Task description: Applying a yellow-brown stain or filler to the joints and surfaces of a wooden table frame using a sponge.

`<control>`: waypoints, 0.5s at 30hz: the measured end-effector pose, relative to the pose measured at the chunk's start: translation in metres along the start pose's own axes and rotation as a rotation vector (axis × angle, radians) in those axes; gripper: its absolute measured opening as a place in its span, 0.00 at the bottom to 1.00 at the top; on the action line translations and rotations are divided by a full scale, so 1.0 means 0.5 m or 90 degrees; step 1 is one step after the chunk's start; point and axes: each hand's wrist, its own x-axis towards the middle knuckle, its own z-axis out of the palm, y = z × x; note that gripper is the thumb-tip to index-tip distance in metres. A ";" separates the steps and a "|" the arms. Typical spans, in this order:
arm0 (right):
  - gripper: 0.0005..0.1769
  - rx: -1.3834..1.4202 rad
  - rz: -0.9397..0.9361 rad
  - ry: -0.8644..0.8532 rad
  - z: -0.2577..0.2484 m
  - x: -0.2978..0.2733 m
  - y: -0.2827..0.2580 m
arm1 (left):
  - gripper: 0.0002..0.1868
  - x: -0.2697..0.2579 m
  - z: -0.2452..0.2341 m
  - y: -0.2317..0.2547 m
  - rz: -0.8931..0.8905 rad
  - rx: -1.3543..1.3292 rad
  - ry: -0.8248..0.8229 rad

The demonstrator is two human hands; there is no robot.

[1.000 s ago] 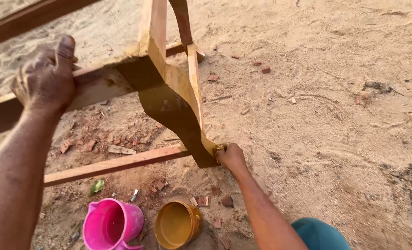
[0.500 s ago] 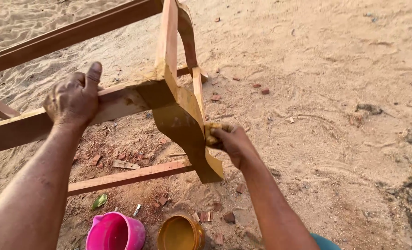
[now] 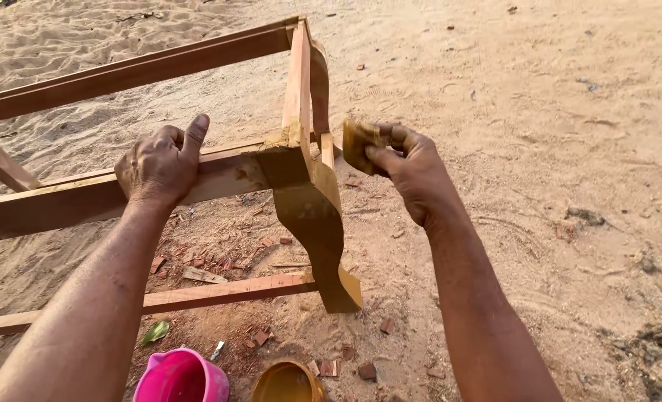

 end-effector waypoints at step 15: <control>0.11 -0.278 -0.409 -0.193 -0.014 0.068 0.193 | 0.51 0.012 0.028 -0.018 0.041 0.011 0.018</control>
